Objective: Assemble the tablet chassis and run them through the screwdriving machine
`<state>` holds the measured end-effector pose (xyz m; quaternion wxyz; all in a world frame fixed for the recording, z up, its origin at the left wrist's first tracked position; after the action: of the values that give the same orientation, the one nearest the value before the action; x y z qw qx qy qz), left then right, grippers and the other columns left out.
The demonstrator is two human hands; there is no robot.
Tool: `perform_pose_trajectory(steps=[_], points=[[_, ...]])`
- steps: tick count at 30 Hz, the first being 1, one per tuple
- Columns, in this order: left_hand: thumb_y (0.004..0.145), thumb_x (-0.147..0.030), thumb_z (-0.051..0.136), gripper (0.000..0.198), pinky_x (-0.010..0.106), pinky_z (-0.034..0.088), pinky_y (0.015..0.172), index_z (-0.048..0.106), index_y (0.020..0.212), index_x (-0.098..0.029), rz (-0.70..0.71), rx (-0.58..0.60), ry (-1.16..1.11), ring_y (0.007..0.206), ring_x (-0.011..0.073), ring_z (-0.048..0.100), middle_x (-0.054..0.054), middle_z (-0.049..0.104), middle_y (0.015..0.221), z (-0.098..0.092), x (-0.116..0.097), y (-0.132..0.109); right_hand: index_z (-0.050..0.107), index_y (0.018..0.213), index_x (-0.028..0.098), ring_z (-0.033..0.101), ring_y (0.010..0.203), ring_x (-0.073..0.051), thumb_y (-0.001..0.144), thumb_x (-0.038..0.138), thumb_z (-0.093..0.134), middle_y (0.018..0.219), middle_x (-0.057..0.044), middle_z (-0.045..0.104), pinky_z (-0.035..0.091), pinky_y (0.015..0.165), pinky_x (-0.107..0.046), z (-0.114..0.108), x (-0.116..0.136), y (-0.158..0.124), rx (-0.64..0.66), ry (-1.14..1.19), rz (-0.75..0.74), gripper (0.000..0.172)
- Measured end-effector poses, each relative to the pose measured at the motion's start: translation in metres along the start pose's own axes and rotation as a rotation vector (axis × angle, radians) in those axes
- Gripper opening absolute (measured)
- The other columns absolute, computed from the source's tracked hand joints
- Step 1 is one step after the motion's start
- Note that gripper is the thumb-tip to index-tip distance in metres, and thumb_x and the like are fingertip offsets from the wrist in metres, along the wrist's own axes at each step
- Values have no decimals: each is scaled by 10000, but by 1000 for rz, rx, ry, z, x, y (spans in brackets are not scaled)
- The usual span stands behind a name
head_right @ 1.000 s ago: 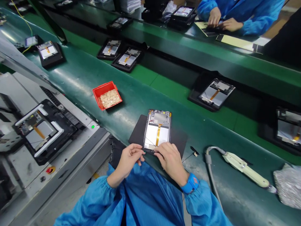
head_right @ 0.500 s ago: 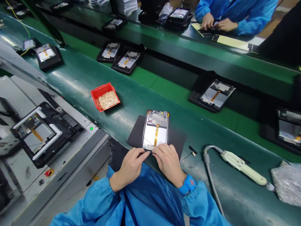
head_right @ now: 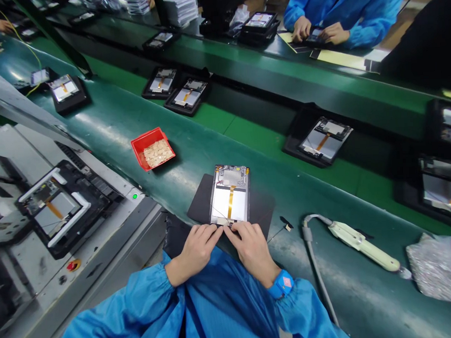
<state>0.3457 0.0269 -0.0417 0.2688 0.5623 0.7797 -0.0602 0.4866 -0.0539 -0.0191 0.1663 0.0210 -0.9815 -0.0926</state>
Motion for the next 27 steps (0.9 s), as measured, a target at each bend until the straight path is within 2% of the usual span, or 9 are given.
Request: perform_pose_trajectory(steps=[2, 5, 9, 11, 14, 17, 21, 25, 27], points=[[963, -123, 364, 397, 405, 461, 846, 597, 1283, -167, -107, -86, -160, 1011, 252, 600, 151, 656, 1119, -11, 6, -1, 626, 1289, 230, 503, 926, -220, 982, 101, 391, 1035, -107, 611, 365, 740, -350, 1, -2, -1, 21, 3, 31, 408], [964, -176, 415, 253, 353, 491, 812, 654, 1046, -196, -446, -219, -455, 913, 214, 636, 98, 674, 970, -26, 21, -4, 630, 1284, 220, 499, 898, -218, 973, 108, 405, 1026, -108, 601, 372, 728, -344, 1, -2, -1, 46, 29, 58, 400], [913, -279, 555, 84, 271, 506, 666, 602, 915, -209, -747, -146, -815, 723, 170, 673, 24, 673, 797, -23, 28, -3, 629, 1281, 250, 521, 905, -219, 969, 114, 393, 1024, -102, 617, 393, 731, -349, -3, -3, -2, 32, 82, 73, 414], [879, -309, 600, 110, 252, 510, 612, 594, 898, -201, -817, -140, -910, 672, 161, 672, 18, 673, 767, -21, 29, -3, 637, 1259, 256, 551, 936, -221, 976, 134, 384, 1046, -99, 634, 425, 766, -361, -10, -11, -6, -37, 163, 129, 399], [860, -324, 609, 156, 241, 514, 545, 618, 916, -179, -877, -150, -959, 619, 150, 647, 26, 670, 732, -23, 30, -4, 659, 1183, 226, 610, 961, -222, 993, 206, 388, 1059, -101, 667, 481, 829, -369, -25, -35, -19, -189, 306, 386, 331], [826, -319, 637, 247, 249, 542, 538, 635, 1012, -156, -873, -207, -1047, 695, 158, 659, 91, 703, 941, -32, 32, 2, 637, 1194, 206, 657, 885, -209, 999, 305, 419, 1056, -94, 695, 529, 768, -331, -28, -49, -32, -167, 394, 591, 309], [741, -296, 705, 390, 251, 543, 476, 616, 1084, -133, -956, -169, -1279, 750, 172, 661, 165, 637, 1193, -35, 35, 15, 543, 1338, 205, 627, 1070, -230, 1003, 295, 392, 1265, -115, 608, 534, 861, -347, -23, -35, -31, -65, 267, 539, 379], [733, -277, 732, 405, 231, 512, 445, 606, 1082, -114, -1040, -141, -1324, 673, 133, 624, 165, 656, 1119, -36, 42, 24, 512, 1365, 223, 633, 1029, -237, 991, 275, 391, 1248, -117, 570, 562, 735, -337, -17, -22, -26, -10, 107, 512, 397], [723, -290, 754, 407, 211, 465, 422, 607, 1059, -113, -1047, -132, -1311, 600, 106, 579, 115, 672, 963, -34, 44, 28, 503, 1369, 231, 643, 987, -227, 997, 275, 376, 1237, -112, 565, 563, 698, -328, -15, -22, -26, -3, 97, 506, 396]])
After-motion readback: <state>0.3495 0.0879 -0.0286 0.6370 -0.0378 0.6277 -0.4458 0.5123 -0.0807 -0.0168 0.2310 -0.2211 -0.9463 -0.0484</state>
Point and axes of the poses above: each hand's wrist, its own y-axis towards the middle knuckle, its own z-axis out of the palm, x = y × z, the point moved 5 cm from there along y, towards the middle knuckle
